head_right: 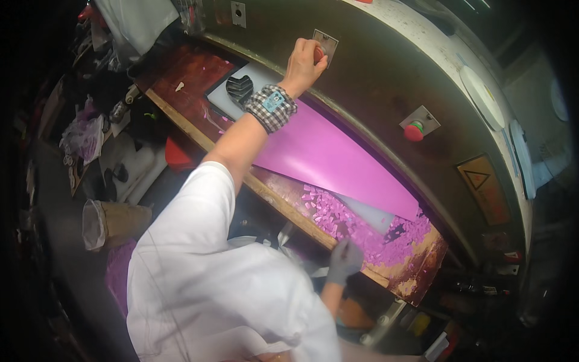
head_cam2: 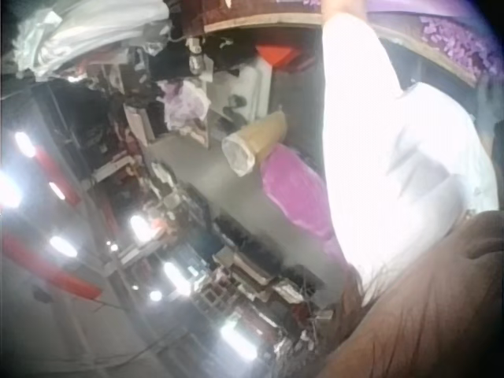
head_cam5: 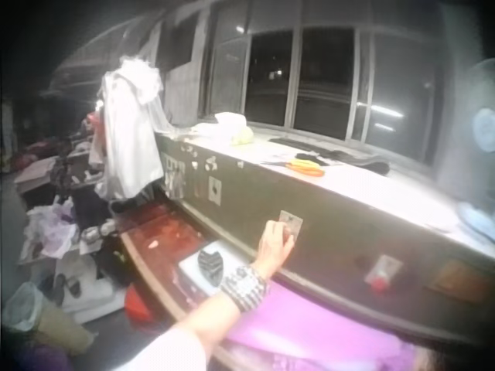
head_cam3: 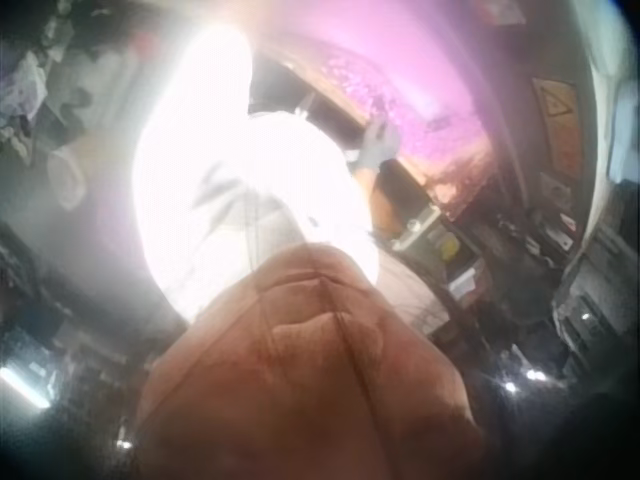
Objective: The person repeatedly cuts pink foam sheets using a die-cutting machine. They place the foam under the press, activate the machine, then remove and peel away the cut shapes. The process is repeated multiple times with new sheets.
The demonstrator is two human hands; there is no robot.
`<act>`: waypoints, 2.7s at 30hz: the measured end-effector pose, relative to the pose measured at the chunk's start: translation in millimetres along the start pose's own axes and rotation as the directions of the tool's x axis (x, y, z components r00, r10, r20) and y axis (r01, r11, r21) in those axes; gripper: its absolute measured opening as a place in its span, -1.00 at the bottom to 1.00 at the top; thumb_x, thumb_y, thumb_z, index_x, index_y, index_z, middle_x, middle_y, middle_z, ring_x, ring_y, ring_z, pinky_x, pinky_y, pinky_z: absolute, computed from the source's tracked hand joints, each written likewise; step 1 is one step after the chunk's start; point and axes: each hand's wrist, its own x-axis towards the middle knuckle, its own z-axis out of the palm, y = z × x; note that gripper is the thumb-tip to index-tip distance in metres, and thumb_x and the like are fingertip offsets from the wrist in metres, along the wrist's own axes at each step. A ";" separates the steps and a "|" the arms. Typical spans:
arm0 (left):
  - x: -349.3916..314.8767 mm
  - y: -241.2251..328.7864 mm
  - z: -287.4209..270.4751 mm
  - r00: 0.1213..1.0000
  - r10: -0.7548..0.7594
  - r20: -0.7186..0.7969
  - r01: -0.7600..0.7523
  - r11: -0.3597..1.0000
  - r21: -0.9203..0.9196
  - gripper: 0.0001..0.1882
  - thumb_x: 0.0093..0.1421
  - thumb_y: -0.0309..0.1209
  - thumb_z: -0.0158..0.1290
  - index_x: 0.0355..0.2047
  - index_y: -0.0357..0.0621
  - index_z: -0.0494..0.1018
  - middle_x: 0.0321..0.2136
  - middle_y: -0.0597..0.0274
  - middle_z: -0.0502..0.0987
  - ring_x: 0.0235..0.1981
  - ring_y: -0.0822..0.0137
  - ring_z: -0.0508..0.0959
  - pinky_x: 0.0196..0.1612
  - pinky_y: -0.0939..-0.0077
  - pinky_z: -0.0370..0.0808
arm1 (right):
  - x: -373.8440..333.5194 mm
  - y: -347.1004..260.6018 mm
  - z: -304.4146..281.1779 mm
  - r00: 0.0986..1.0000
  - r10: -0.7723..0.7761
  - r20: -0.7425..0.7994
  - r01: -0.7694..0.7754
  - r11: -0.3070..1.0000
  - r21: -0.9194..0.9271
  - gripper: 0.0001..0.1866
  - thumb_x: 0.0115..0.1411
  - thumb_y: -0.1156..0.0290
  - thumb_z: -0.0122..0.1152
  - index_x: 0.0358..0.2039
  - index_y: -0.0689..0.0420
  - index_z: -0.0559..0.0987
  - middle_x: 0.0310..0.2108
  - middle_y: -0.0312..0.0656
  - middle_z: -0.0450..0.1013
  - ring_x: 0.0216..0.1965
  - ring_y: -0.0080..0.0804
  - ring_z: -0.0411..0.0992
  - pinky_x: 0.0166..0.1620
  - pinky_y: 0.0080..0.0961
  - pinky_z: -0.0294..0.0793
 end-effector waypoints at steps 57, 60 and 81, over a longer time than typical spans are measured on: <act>-374.0 232.7 78.1 0.626 0.196 0.755 -0.449 0.882 0.143 -0.77 0.29 -0.33 -0.04 -0.22 -0.25 0.45 -0.32 -0.08 0.38 -0.29 -0.07 0.44 -0.22 0.10 0.39 | -78.9 526.1 -193.9 0.282 0.860 -0.424 -0.727 0.480 0.491 -0.28 0.05 0.07 0.30 0.13 0.25 0.37 -0.09 0.09 0.50 -0.04 -0.08 0.48 0.05 -0.27 0.42; -375.7 226.9 75.8 0.622 0.278 0.732 -0.516 0.849 0.116 -0.79 0.28 -0.37 -0.06 -0.22 -0.28 0.44 -0.31 -0.08 0.37 -0.29 -0.06 0.43 -0.22 0.11 0.38 | -53.1 551.1 -172.0 0.329 0.854 -0.403 -0.873 0.438 0.216 -0.14 0.00 0.01 0.30 0.22 0.22 0.25 0.03 0.12 0.41 0.05 -0.02 0.41 0.13 -0.21 0.34; -380.6 225.0 78.5 0.596 0.314 0.739 -0.574 0.811 0.118 -0.83 0.19 -0.45 -0.13 -0.27 -0.21 0.42 -0.39 -0.08 0.38 -0.33 -0.10 0.41 -0.29 0.04 0.37 | -50.1 640.1 -179.3 0.003 0.792 -0.611 -0.541 0.515 0.665 -0.61 0.30 0.18 0.03 -0.01 0.20 0.42 -0.21 -0.06 0.51 -0.27 -0.26 0.51 -0.19 -0.39 0.49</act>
